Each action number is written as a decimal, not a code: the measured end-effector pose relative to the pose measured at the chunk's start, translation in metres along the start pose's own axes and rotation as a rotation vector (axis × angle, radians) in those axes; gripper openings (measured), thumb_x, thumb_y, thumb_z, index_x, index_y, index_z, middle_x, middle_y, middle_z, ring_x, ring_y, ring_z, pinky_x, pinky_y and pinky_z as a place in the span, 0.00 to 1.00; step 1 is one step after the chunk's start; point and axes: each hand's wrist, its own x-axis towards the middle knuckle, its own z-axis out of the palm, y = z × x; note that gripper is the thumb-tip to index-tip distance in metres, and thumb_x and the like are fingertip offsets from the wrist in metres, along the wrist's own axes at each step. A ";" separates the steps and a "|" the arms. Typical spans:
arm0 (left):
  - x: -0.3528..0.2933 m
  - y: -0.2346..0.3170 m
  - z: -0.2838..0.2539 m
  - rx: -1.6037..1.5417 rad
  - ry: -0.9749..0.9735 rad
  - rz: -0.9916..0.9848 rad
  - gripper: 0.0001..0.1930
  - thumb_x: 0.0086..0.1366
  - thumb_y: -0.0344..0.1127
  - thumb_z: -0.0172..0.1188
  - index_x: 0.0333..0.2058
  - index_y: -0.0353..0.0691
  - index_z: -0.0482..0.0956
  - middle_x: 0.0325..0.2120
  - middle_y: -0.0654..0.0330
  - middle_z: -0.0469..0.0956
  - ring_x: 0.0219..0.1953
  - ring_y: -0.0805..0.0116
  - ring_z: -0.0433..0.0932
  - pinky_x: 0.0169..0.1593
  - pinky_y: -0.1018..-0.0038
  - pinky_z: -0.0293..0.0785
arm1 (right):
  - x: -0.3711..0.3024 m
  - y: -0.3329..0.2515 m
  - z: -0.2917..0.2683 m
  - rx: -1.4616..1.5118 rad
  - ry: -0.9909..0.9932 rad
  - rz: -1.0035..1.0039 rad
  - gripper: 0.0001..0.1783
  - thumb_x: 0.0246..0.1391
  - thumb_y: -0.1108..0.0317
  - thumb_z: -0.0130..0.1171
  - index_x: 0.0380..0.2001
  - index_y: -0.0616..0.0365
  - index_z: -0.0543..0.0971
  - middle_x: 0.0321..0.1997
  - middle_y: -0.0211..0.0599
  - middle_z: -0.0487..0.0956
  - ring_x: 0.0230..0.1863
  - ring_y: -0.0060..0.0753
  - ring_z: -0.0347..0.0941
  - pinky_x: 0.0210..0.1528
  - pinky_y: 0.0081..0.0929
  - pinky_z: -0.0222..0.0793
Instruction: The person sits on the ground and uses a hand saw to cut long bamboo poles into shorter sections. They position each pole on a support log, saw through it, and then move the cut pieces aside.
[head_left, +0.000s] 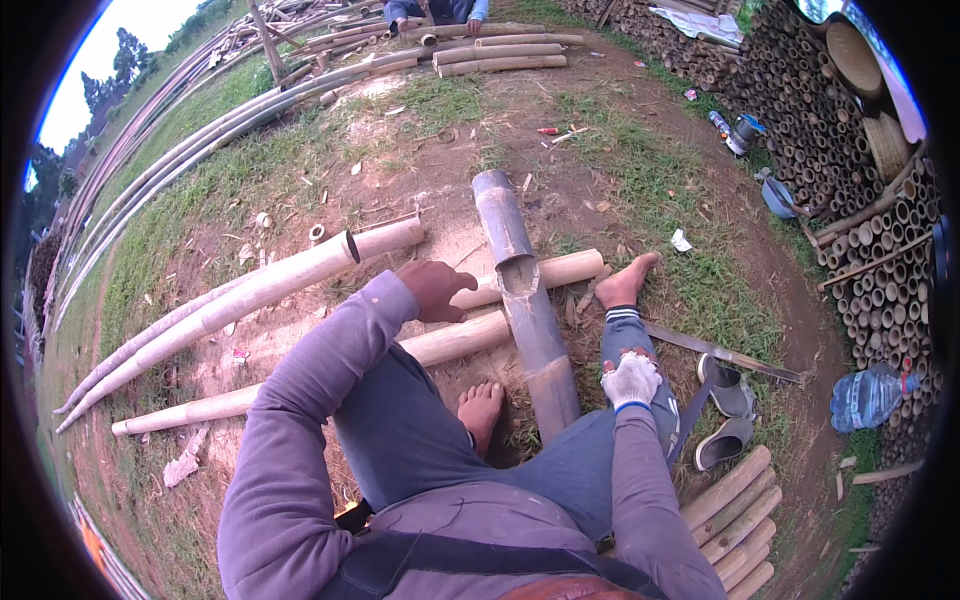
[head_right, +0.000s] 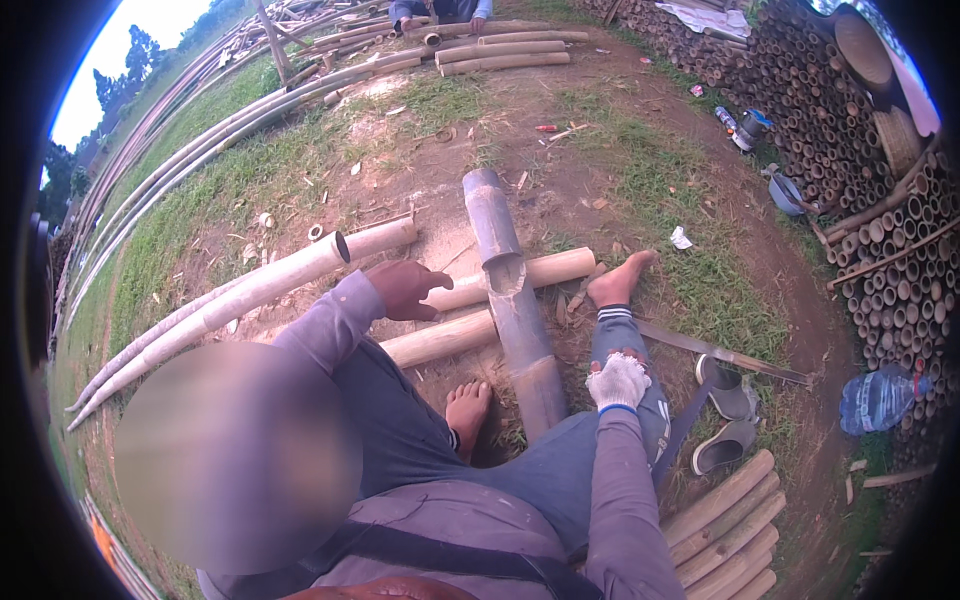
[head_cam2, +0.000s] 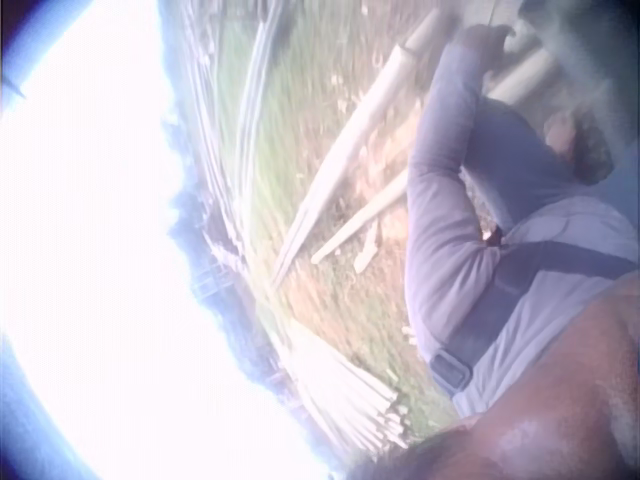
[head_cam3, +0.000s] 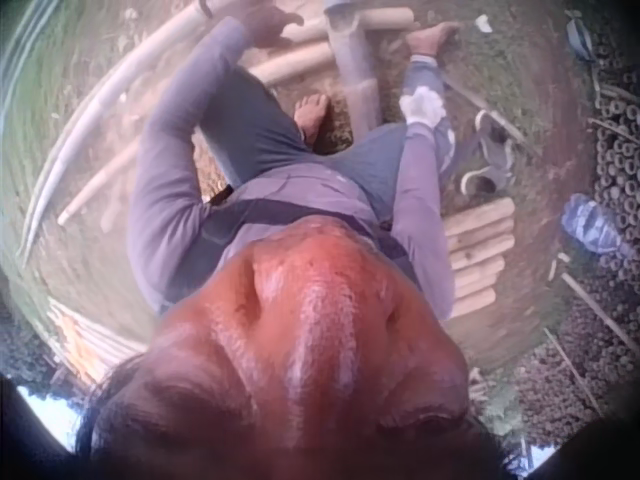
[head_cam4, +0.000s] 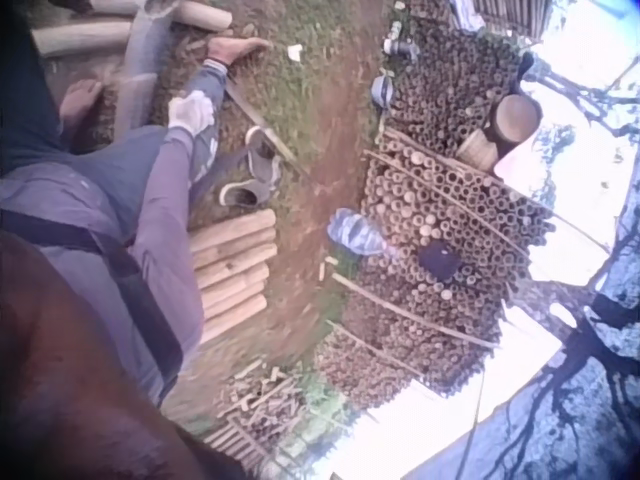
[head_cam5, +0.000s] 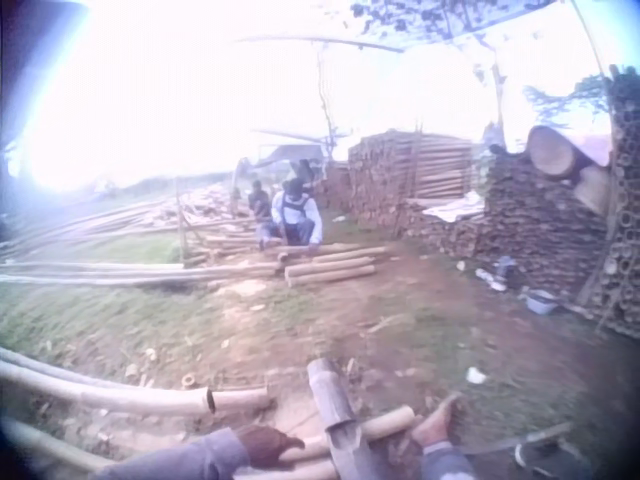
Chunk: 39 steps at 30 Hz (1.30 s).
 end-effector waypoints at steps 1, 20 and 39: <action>0.000 -0.001 0.001 0.002 -0.003 -0.003 0.32 0.64 0.52 0.73 0.64 0.52 0.77 0.39 0.55 0.89 0.46 0.49 0.88 0.50 0.53 0.83 | 0.000 -0.001 -0.003 -0.004 0.002 -0.012 0.27 0.55 0.47 0.71 0.55 0.48 0.87 0.65 0.42 0.81 0.69 0.54 0.74 0.66 0.59 0.70; 0.004 0.001 0.003 -0.011 -0.032 -0.022 0.34 0.64 0.53 0.73 0.66 0.51 0.76 0.39 0.54 0.88 0.46 0.48 0.87 0.53 0.52 0.81 | 0.000 0.003 0.001 0.078 -0.013 -0.001 0.26 0.55 0.49 0.71 0.54 0.49 0.87 0.65 0.41 0.79 0.70 0.57 0.72 0.63 0.63 0.71; 0.000 0.001 0.001 -0.028 -0.028 -0.039 0.34 0.65 0.53 0.72 0.66 0.49 0.76 0.46 0.47 0.88 0.52 0.43 0.85 0.57 0.49 0.79 | 0.002 0.002 0.000 0.069 -0.061 0.012 0.28 0.56 0.46 0.71 0.56 0.49 0.86 0.68 0.40 0.77 0.72 0.55 0.70 0.65 0.63 0.69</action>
